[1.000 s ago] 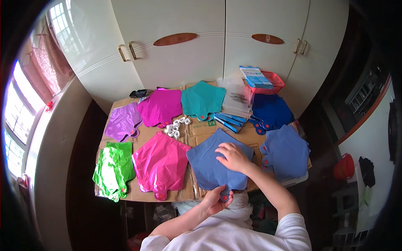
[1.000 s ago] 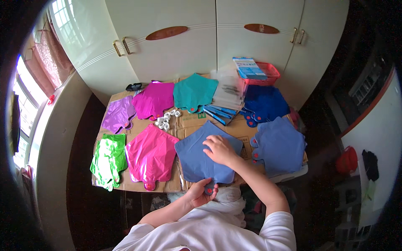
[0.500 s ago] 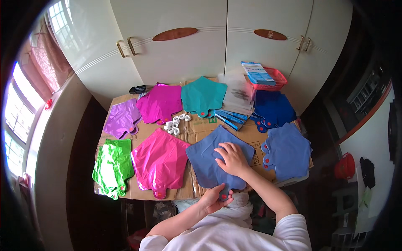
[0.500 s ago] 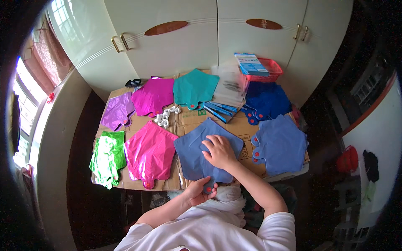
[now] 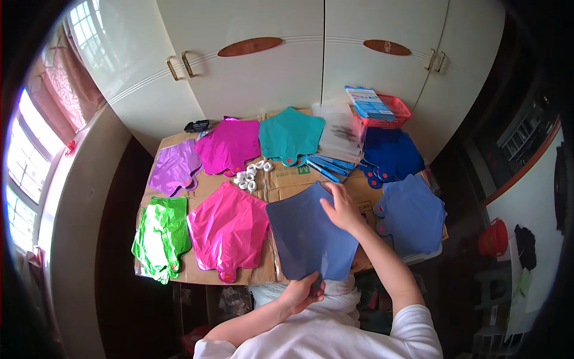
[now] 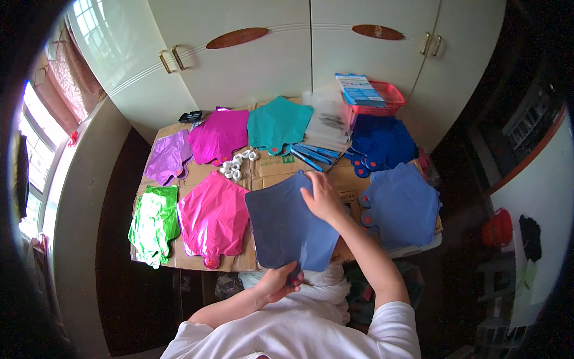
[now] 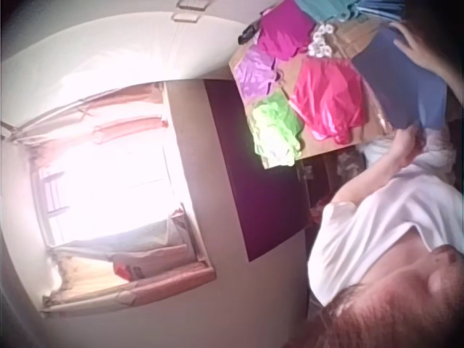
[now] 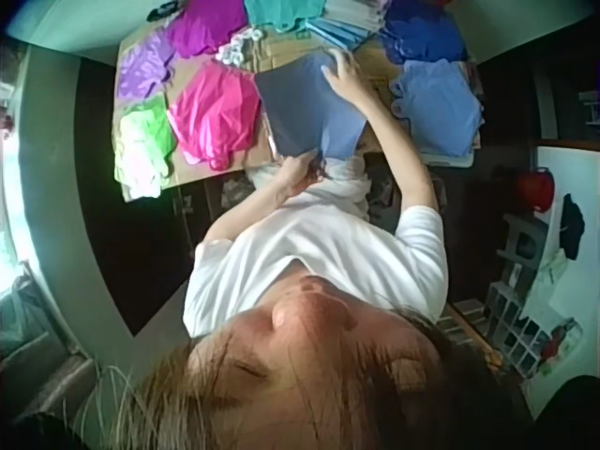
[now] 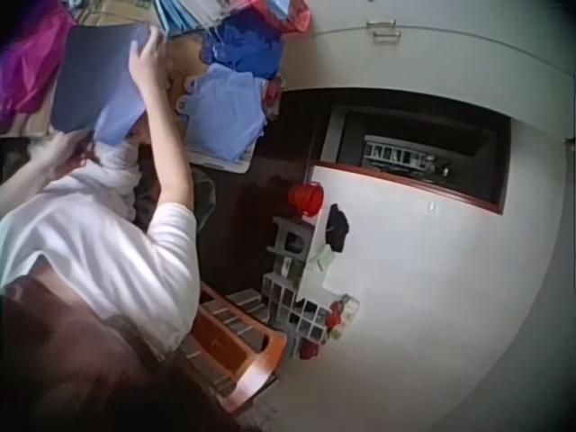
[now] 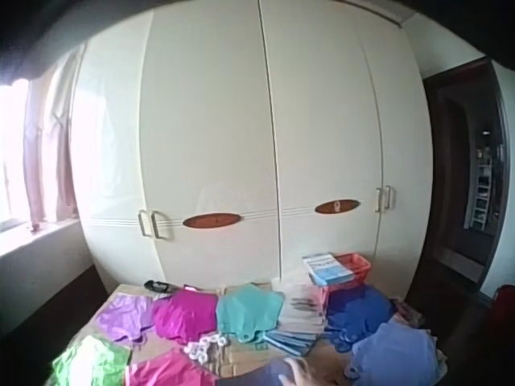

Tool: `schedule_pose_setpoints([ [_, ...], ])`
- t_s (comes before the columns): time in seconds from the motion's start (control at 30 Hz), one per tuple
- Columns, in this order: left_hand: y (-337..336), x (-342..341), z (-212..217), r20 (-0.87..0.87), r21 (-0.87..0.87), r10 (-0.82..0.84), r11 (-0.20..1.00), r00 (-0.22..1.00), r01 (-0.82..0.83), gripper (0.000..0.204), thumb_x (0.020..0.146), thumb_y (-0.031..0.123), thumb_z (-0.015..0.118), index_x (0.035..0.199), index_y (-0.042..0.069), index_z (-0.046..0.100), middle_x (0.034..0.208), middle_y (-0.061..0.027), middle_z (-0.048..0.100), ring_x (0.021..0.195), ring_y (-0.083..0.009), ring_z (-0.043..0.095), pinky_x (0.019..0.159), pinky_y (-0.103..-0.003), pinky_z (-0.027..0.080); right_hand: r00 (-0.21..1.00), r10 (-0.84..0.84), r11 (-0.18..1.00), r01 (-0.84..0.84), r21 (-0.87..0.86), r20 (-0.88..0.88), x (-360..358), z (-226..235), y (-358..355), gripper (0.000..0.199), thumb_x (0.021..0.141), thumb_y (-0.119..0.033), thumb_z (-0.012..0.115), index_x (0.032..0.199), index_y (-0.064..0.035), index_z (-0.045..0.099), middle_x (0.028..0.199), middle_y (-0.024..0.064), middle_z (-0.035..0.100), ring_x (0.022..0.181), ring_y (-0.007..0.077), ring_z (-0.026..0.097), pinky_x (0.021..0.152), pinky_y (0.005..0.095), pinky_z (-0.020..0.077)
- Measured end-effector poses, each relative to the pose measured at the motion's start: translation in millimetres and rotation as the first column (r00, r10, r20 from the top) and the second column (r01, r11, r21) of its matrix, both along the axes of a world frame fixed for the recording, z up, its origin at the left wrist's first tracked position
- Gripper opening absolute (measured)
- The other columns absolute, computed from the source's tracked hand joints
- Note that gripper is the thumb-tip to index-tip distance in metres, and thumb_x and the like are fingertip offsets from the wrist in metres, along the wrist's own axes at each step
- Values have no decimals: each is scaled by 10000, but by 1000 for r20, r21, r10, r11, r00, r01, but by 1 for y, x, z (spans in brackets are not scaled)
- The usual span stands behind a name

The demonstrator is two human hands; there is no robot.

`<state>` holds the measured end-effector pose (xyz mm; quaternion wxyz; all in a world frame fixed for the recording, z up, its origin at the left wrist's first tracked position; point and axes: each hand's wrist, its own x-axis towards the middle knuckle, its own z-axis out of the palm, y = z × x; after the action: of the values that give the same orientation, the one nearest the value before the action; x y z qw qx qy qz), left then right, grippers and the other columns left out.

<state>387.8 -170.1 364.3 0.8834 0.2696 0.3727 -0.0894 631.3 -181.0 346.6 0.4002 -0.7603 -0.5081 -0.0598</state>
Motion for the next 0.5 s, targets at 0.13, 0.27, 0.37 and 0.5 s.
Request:
schedule_pose_setpoints([
  [0.13, -7, -23, -2, -34, 133, -81, 987, 996, 85, 179, 986, 240, 425, 1002, 72, 485, 785, -57, 541, 676, -146, 503, 620, -337, 507, 926, 73, 996, -84, -15, -370, 21, -9, 12, 436, 892, -283, 593, 1195, -21, 422, 929, 186, 606, 868, 335, 602, 750, 406, 476],
  [0.27, -6, -37, -18, -5, 127, -148, 981, 989, 147, 180, 978, 230, 427, 1013, 64, 484, 775, -73, 548, 651, -159, 512, 621, -328, 511, 895, 22, 985, -97, -146, -446, 27, 5, 23, 326, 924, -323, 545, 1011, -8, 551, 756, 105, 626, 713, 196, 596, 674, 340, 472],
  [0.37, -2, -37, -15, -65, 19, -140, 990, 988, 142, 176, 970, 213, 434, 996, 46, 482, 769, -86, 561, 627, -169, 523, 614, -322, 511, 947, -76, 935, -40, -351, -311, 20, 30, 31, 304, 880, -307, 564, 764, -37, 641, 722, 120, 646, 690, 254, 631, 645, 373, 488],
  [0.5, 0, -27, 5, -150, -108, -75, 992, 986, 59, 169, 963, 203, 441, 991, 41, 476, 772, -84, 571, 635, -175, 525, 609, -332, 502, 991, -74, 894, 16, -447, -112, 22, 21, 39, 250, 828, -283, 590, 751, -56, 659, 778, 157, 660, 743, 346, 639, 681, 441, 511],
])
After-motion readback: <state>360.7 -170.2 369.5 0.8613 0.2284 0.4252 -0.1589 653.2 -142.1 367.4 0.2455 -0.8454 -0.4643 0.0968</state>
